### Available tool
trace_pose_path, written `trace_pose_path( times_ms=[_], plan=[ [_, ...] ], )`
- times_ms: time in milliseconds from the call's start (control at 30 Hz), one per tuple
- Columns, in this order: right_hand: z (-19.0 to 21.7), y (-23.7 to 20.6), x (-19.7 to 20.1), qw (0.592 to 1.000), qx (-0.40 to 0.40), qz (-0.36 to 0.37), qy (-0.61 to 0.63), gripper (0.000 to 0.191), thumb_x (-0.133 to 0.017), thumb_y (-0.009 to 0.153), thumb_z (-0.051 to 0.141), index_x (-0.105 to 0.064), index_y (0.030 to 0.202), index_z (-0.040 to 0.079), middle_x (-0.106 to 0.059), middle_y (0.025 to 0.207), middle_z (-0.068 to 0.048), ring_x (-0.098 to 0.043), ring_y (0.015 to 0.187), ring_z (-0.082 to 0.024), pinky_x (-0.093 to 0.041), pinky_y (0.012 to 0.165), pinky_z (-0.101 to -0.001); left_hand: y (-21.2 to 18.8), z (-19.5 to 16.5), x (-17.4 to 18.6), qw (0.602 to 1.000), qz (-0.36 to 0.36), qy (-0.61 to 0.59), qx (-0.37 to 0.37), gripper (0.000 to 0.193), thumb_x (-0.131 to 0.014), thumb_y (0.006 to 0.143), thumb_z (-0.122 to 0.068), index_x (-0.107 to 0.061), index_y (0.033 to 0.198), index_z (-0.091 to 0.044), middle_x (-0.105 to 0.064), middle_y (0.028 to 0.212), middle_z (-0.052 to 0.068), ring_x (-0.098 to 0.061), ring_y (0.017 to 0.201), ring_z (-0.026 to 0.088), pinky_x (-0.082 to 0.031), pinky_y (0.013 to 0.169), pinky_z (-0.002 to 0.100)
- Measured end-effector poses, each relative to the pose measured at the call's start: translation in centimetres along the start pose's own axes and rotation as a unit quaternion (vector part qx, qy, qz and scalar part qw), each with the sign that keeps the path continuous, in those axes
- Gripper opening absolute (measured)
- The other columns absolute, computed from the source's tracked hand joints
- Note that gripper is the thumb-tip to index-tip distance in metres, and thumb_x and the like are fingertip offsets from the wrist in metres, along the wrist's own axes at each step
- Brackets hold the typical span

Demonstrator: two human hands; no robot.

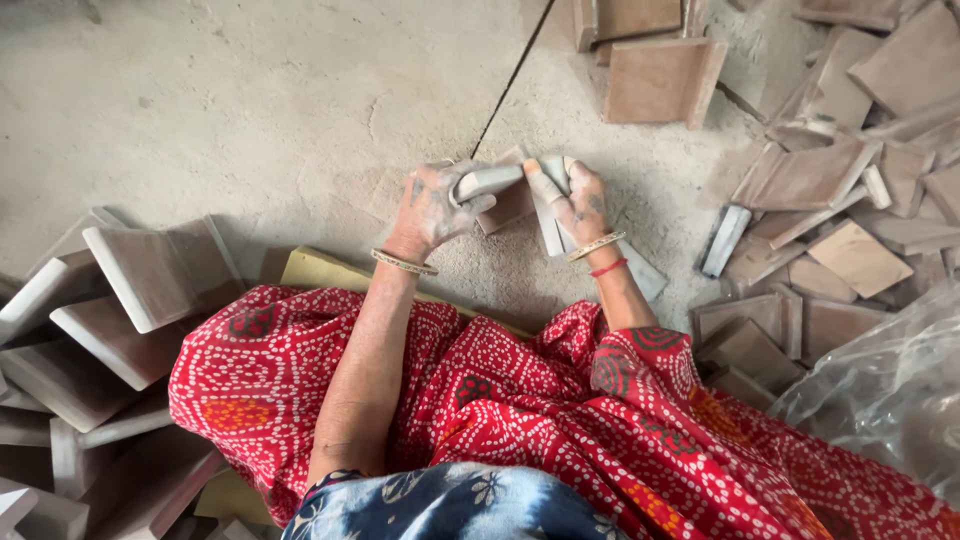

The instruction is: The person sits on the floor and uses a sanding block to smooth the edges and surfaces of small rectangular blocks. They repeatedly rub the block against the sanding tool, rotate it to treat different sides, and place finished pieces into a nearby pile.

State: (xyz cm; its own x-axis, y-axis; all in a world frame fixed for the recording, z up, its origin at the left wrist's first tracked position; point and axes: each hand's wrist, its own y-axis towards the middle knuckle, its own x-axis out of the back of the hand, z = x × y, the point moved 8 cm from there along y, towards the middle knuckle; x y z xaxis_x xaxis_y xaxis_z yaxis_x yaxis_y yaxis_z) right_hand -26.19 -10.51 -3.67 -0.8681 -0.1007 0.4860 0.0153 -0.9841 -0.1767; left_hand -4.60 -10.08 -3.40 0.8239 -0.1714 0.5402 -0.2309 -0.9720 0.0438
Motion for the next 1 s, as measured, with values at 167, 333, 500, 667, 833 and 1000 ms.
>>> trace_pose_path(
  times_ms=[167,333,500,667,833,1000],
  plan=[
    [-0.7,2.6,0.4,0.990,0.107,0.033,-0.081,0.037,-0.073,0.098,0.042,-0.066,0.097,0.006,-0.068,0.083,-0.005,-0.064,0.072,-0.017,-0.053,0.063,-0.0312,0.2,-1.4,0.4,0.997,-0.006,0.014,-0.076,0.041,-0.081,0.079,-0.040,-0.078,0.115,-0.021,-0.076,0.087,0.006,-0.072,0.071,0.021,-0.060,0.068,0.035],
    [-4.3,7.3,-1.0,0.939,0.066,0.049,-0.335,0.041,-0.073,0.099,0.045,-0.063,0.104,0.005,-0.069,0.080,-0.015,-0.068,0.072,-0.031,-0.055,0.062,-0.0416,0.5,-1.8,0.1,0.994,0.004,0.052,-0.099,0.037,-0.082,0.083,-0.043,-0.077,0.110,-0.018,-0.075,0.087,0.005,-0.072,0.071,0.020,-0.060,0.067,0.035],
    [-6.4,6.1,-0.7,0.931,0.066,0.028,-0.358,0.039,-0.071,0.096,0.031,-0.059,0.120,0.003,-0.071,0.083,-0.017,-0.071,0.073,-0.032,-0.058,0.060,-0.0416,1.0,-1.8,0.0,0.996,-0.009,-0.003,-0.093,0.038,-0.082,0.077,-0.041,-0.078,0.107,-0.018,-0.075,0.085,0.004,-0.073,0.070,0.020,-0.061,0.067,0.035],
    [-6.4,6.3,-1.1,0.927,0.033,0.056,-0.370,0.033,-0.073,0.098,0.030,-0.060,0.113,0.004,-0.071,0.083,-0.015,-0.070,0.071,-0.028,-0.059,0.061,-0.0405,1.4,-2.0,-0.7,0.994,0.002,0.049,-0.102,0.037,-0.080,0.082,-0.042,-0.077,0.110,-0.019,-0.075,0.091,0.007,-0.072,0.075,0.023,-0.060,0.070,0.038],
    [-5.1,9.4,-2.4,0.902,0.046,0.109,-0.416,0.040,-0.075,0.091,0.034,-0.060,0.116,0.006,-0.071,0.085,-0.015,-0.070,0.072,-0.030,-0.058,0.061,-0.0423,1.0,-3.3,-0.5,0.960,-0.063,0.203,-0.180,0.046,-0.079,0.074,-0.051,-0.079,0.110,-0.024,-0.076,0.094,0.012,-0.072,0.077,0.029,-0.058,0.064,0.041],
    [-5.3,2.5,-0.4,0.884,0.145,-0.043,-0.442,0.035,-0.069,0.090,0.019,-0.059,0.119,0.003,-0.071,0.084,-0.015,-0.070,0.076,-0.031,-0.056,0.064,-0.0440,1.3,-0.9,-1.0,0.998,0.010,0.020,-0.060,0.046,-0.076,0.078,-0.054,-0.077,0.110,-0.022,-0.075,0.089,0.007,-0.073,0.074,0.023,-0.060,0.071,0.038]
  ],
)
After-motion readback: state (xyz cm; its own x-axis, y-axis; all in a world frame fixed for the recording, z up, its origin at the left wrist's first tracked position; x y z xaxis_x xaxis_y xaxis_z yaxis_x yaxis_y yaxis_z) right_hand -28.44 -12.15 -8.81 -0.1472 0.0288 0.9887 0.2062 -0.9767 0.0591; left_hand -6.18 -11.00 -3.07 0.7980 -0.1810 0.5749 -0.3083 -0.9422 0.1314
